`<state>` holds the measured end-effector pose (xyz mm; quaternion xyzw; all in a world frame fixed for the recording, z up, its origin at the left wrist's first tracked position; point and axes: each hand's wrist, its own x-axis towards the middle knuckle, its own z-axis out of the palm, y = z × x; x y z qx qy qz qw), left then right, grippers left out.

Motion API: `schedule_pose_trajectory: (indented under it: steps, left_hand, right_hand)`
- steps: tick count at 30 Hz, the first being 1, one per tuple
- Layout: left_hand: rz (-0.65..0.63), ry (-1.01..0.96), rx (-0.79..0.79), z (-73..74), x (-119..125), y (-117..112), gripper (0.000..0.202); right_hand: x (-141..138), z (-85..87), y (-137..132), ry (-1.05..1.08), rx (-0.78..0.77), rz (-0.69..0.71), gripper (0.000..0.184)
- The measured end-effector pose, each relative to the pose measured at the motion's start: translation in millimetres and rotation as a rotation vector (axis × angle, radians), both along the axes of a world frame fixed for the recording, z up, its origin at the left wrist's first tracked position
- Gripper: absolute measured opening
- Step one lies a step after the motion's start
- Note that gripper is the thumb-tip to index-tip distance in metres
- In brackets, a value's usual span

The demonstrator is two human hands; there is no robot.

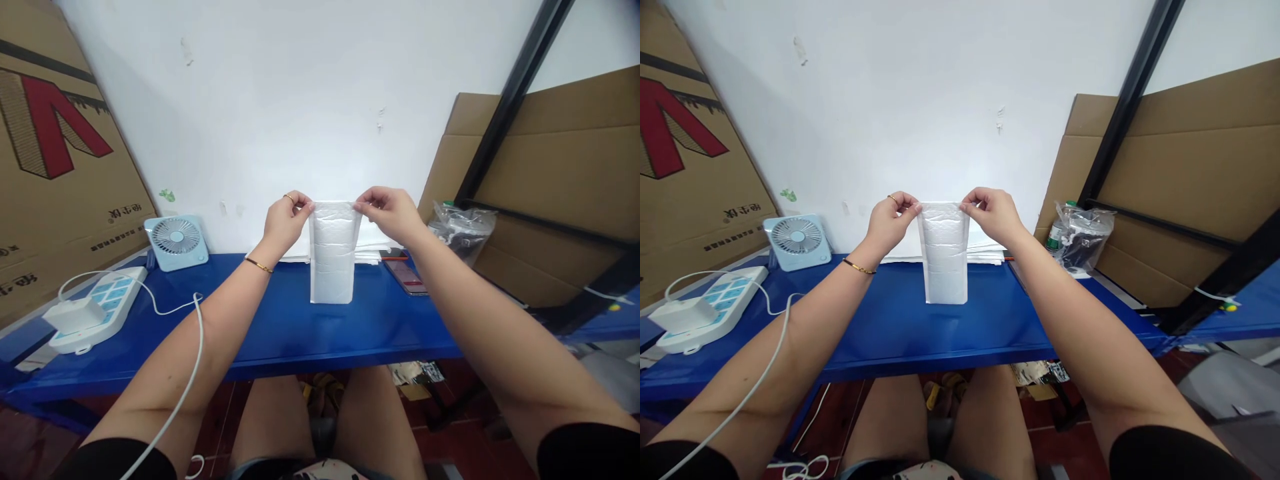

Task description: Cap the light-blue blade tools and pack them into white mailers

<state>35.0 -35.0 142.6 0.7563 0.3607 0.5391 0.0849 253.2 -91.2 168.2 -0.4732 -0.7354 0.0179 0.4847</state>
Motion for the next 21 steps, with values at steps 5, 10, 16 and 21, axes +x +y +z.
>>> schedule_pose_trajectory:
  steps: [5,10,16,21]
  left_hand:
    - [-0.119,-0.051,-0.067,14.6,3.2,1.2,0.011]
    - [-0.232,-0.031,0.009,4.0,-13.8,-65.0,0.016]
    - [-0.211,0.29,-0.268,-119.9,-46.3,-158.1,0.016]
    - [-0.09,0.125,-0.647,-193.0,-41.9,-185.4,0.022]
  right_hand:
    - [-4.9,4.5,8.2,0.129,-0.059,0.133,0.025]
    - [-7.1,-24.9,-49.5,0.126,0.095,0.143,0.019]
    - [-3.8,-146.2,-136.9,-0.122,-0.15,0.298,0.011]
    - [-19.8,-210.4,-153.1,0.064,-0.429,0.178,0.013]
